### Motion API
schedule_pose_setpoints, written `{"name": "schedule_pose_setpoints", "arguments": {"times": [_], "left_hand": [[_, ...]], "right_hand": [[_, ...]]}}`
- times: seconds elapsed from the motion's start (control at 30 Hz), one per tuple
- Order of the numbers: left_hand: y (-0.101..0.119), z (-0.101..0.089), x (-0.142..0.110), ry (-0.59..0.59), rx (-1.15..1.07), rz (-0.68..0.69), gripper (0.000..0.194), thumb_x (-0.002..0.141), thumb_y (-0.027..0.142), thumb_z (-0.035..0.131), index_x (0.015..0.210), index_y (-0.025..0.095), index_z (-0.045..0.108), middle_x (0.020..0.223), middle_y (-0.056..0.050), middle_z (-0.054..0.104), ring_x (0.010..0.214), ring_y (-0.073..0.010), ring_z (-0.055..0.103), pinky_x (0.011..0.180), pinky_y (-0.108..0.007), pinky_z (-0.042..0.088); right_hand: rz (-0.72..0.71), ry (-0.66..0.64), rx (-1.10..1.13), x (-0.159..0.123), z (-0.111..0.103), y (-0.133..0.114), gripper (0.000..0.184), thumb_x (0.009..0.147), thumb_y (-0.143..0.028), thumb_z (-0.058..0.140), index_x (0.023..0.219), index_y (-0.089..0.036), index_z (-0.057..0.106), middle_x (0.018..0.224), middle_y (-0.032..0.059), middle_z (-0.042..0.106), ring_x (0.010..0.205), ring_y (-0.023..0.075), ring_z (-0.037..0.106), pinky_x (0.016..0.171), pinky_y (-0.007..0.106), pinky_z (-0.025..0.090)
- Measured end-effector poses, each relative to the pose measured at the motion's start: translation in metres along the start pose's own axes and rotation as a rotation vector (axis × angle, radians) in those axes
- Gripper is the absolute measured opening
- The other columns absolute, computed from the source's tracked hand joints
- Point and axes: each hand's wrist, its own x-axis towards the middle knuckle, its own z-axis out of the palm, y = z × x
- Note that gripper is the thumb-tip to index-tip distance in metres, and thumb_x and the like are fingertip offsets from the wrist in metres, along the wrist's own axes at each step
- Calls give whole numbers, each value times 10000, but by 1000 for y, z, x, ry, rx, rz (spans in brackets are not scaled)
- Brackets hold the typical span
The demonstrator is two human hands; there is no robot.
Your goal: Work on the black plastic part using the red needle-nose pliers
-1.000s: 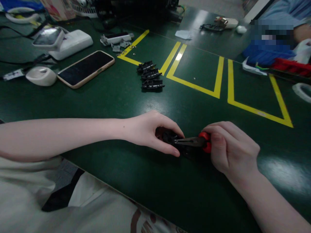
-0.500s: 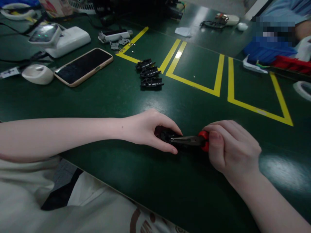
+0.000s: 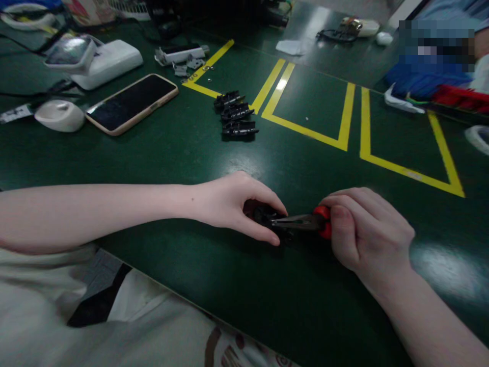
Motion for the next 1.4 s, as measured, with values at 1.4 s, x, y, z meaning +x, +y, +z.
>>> {"name": "schedule_pose_setpoints", "arguments": {"times": [1.4], "left_hand": [[-1, 0, -1, 1, 33, 7, 357, 801, 328, 779, 1087, 125, 715, 896, -31, 706, 724, -107, 623, 601, -190, 447]], "right_hand": [[-23, 42, 22, 0, 1, 1, 161, 890, -111, 467, 816, -174, 595, 772, 78, 625, 673, 178, 559, 584, 326, 432]]}}
